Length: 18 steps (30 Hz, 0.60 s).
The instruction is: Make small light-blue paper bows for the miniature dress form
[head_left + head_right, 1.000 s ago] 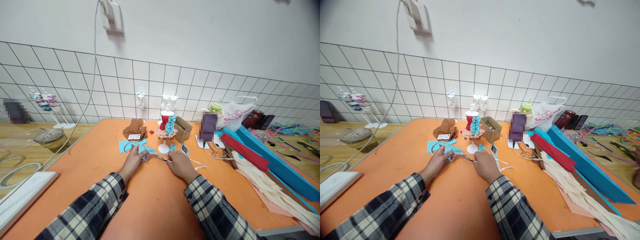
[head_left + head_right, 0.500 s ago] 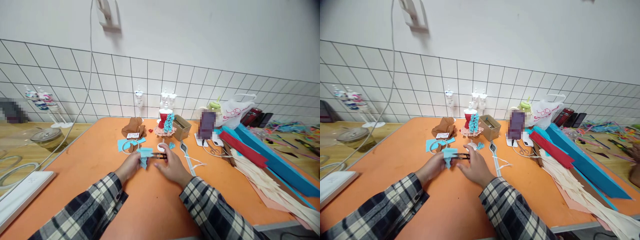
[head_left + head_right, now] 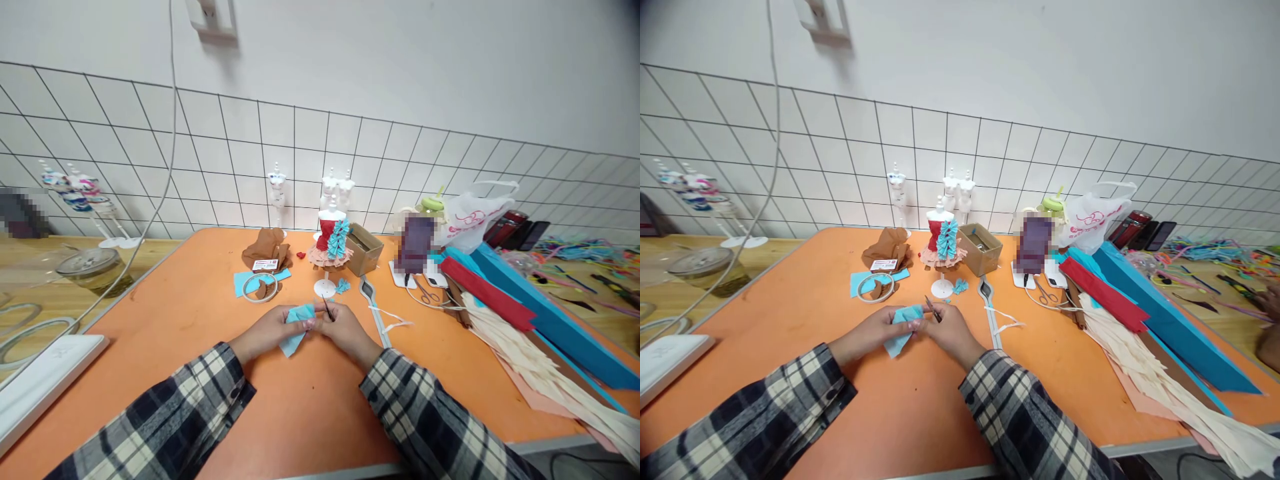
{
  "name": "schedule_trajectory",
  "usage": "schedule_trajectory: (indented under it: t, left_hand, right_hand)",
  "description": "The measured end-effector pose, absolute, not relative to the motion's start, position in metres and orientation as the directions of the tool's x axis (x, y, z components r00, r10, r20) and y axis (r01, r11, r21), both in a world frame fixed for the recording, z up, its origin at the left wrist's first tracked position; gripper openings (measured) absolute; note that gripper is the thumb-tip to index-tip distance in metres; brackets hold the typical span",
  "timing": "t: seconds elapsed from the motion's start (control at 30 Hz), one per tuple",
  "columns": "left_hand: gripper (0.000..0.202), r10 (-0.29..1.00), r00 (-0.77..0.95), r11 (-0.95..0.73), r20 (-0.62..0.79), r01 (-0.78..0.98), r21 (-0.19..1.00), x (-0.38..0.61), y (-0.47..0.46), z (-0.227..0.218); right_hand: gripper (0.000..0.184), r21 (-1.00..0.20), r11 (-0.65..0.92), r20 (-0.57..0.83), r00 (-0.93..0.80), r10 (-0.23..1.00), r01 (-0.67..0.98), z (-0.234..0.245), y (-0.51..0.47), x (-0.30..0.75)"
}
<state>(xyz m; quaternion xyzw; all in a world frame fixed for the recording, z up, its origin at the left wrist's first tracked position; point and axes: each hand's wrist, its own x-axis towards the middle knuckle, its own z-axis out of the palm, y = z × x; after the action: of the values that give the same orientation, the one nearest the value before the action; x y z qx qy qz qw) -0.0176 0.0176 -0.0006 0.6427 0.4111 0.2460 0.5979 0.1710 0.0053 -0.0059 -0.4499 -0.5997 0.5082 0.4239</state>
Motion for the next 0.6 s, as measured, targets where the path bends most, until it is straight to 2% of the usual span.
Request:
schedule_trajectory:
  t: [0.13, 0.23, 0.33, 0.37, 0.43, 0.5, 0.6]
  left_hand:
    - [0.048, 0.868, 0.474, 0.072, -0.15, 0.179, 0.981, -0.02, 0.019, 0.004]
    - [0.042, 0.948, 0.315, -0.122, 0.052, 0.206, 0.971, -0.027, 0.02, 0.014]
    - [0.055, 0.914, 0.348, -0.31, 0.211, 0.26, 0.915, -0.029, 0.018, 0.023]
    - [0.055, 0.895, 0.396, -0.33, 0.204, 0.281, 0.901, -0.028, 0.017, 0.024]
    - [0.044, 0.864, 0.495, -0.28, 0.094, 0.316, 0.907, -0.024, 0.015, 0.021]
    - [0.037, 0.818, 0.571, -0.15, -0.071, 0.331, 0.932, -0.019, 0.014, 0.015]
    - [0.039, 0.784, 0.599, 0.032, -0.163, 0.224, 0.974, -0.017, 0.014, 0.008]
  right_hand:
    - [0.036, -1.0, 0.004, 0.007, -0.16, 0.987, -0.02, -0.009, 0.01, 0.179]
    - [0.037, -1.0, -0.012, -0.013, -0.244, 0.97, 0.007, -0.011, 0.013, 0.188]
    - [0.034, -0.999, 0.027, 0.018, -0.32, 0.947, 0.024, -0.012, 0.013, 0.191]
    - [0.033, -1.0, 0.028, 0.022, -0.334, 0.942, 0.013, -0.013, 0.012, 0.19]
    - [0.034, -0.999, -0.019, -0.005, -0.341, 0.94, -0.036, -0.013, 0.012, 0.19]
    - [0.035, -0.99, -0.082, -0.044, -0.296, 0.954, -0.116, -0.014, 0.013, 0.19]
    - [0.037, -0.969, -0.107, -0.075, -0.149, 0.986, -0.223, -0.017, 0.017, 0.192]
